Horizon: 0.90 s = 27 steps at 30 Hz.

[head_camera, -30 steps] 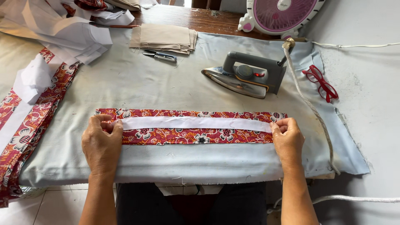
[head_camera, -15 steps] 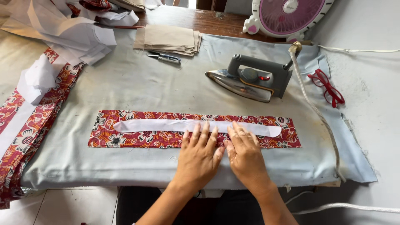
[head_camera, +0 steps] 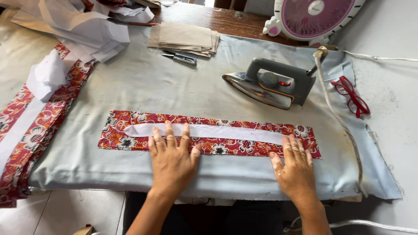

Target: The person irons a long strip of patterned fabric with a white center on a table. They then pick up a small beige fabric piece, place a white paper pattern on it, and iron it flat.

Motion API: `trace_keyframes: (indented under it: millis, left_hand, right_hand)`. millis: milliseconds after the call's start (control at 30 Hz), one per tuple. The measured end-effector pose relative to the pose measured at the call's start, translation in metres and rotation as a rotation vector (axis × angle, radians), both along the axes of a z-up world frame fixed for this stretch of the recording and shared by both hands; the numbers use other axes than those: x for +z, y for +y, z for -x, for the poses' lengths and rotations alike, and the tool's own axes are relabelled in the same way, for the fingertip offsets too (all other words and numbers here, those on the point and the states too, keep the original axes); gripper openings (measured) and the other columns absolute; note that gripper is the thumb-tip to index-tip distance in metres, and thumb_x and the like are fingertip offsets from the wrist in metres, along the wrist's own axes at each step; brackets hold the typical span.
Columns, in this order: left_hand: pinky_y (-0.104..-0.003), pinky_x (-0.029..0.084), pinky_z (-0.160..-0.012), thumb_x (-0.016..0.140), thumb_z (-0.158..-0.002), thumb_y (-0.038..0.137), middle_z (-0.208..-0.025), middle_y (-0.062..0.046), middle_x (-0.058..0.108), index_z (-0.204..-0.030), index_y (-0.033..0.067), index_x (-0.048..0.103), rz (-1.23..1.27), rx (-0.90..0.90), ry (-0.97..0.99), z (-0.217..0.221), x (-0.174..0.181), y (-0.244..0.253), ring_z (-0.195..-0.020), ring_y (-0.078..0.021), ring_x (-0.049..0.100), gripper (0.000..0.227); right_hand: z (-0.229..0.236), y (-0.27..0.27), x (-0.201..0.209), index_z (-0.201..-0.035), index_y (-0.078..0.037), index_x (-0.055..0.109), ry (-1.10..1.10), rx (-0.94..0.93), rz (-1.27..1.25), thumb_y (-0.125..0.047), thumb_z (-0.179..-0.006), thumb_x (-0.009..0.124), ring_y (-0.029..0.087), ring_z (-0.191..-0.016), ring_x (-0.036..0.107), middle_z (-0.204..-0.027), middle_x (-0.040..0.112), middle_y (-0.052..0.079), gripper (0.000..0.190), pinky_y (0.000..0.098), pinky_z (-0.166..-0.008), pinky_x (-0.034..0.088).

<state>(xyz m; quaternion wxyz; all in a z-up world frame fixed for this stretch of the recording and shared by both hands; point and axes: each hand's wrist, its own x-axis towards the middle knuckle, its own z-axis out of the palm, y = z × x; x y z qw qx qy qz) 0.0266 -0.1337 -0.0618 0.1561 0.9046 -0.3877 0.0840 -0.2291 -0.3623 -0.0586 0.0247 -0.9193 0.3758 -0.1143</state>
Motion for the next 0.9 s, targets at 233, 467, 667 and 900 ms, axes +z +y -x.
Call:
trace_keyframes:
  millis: [233, 467, 667, 900]
  left_hand:
    - [-0.067, 0.02, -0.114, 0.047, -0.094, 0.062, -0.16, -0.024, 0.036, -0.154, 0.0377, 0.044, 0.056, 0.09, -0.039, -0.018, 0.015, 0.022, -0.14, -0.0577, 0.032, 0.065]
    - [-0.068, 0.009, -0.116, 0.042, -0.096, 0.06, -0.164, -0.026, 0.022, -0.155, 0.0338, 0.043, 0.078, 0.057, 0.125, -0.017, 0.016, 0.02, -0.146, -0.059, 0.016, 0.065]
    - [-0.065, 0.009, -0.119, 0.041, -0.096, 0.064, -0.163, -0.025, 0.027, -0.155, 0.0225, 0.044, 0.119, 0.1, 0.092, -0.023, 0.016, 0.027, -0.148, -0.0547, 0.018, 0.072]
    - [-0.07, 0.017, -0.115, 0.047, -0.093, 0.064, -0.161, -0.029, 0.027, -0.152, 0.0291, 0.049, 0.107, 0.174, 0.031, -0.036, 0.014, 0.037, -0.145, -0.0561, 0.024, 0.069]
  right_hand:
    - [0.007, -0.009, -0.018, -0.15, -0.006, 0.053, -0.028, 0.051, 0.206, -0.05, -0.096, 0.049, 0.031, -0.15, 0.044, -0.163, 0.048, 0.016, 0.07, 0.056, -0.12, 0.033]
    - [0.012, -0.022, -0.03, -0.154, -0.006, 0.052, -0.021, 0.012, 0.124, -0.051, -0.095, 0.048, 0.035, -0.152, 0.042, -0.166, 0.047, 0.018, 0.074, 0.0587, -0.121, 0.03]
    - [0.008, -0.027, -0.03, -0.158, -0.011, 0.047, 0.002, -0.053, 0.018, -0.058, -0.096, 0.043, 0.035, -0.153, 0.036, -0.168, 0.041, 0.014, 0.078, 0.0583, -0.122, 0.024]
    - [0.013, -0.031, -0.033, -0.158, -0.008, 0.046, 0.026, -0.012, 0.066, -0.056, -0.096, 0.043, 0.037, -0.153, 0.038, -0.167, 0.042, 0.016, 0.079, 0.0607, -0.12, 0.028]
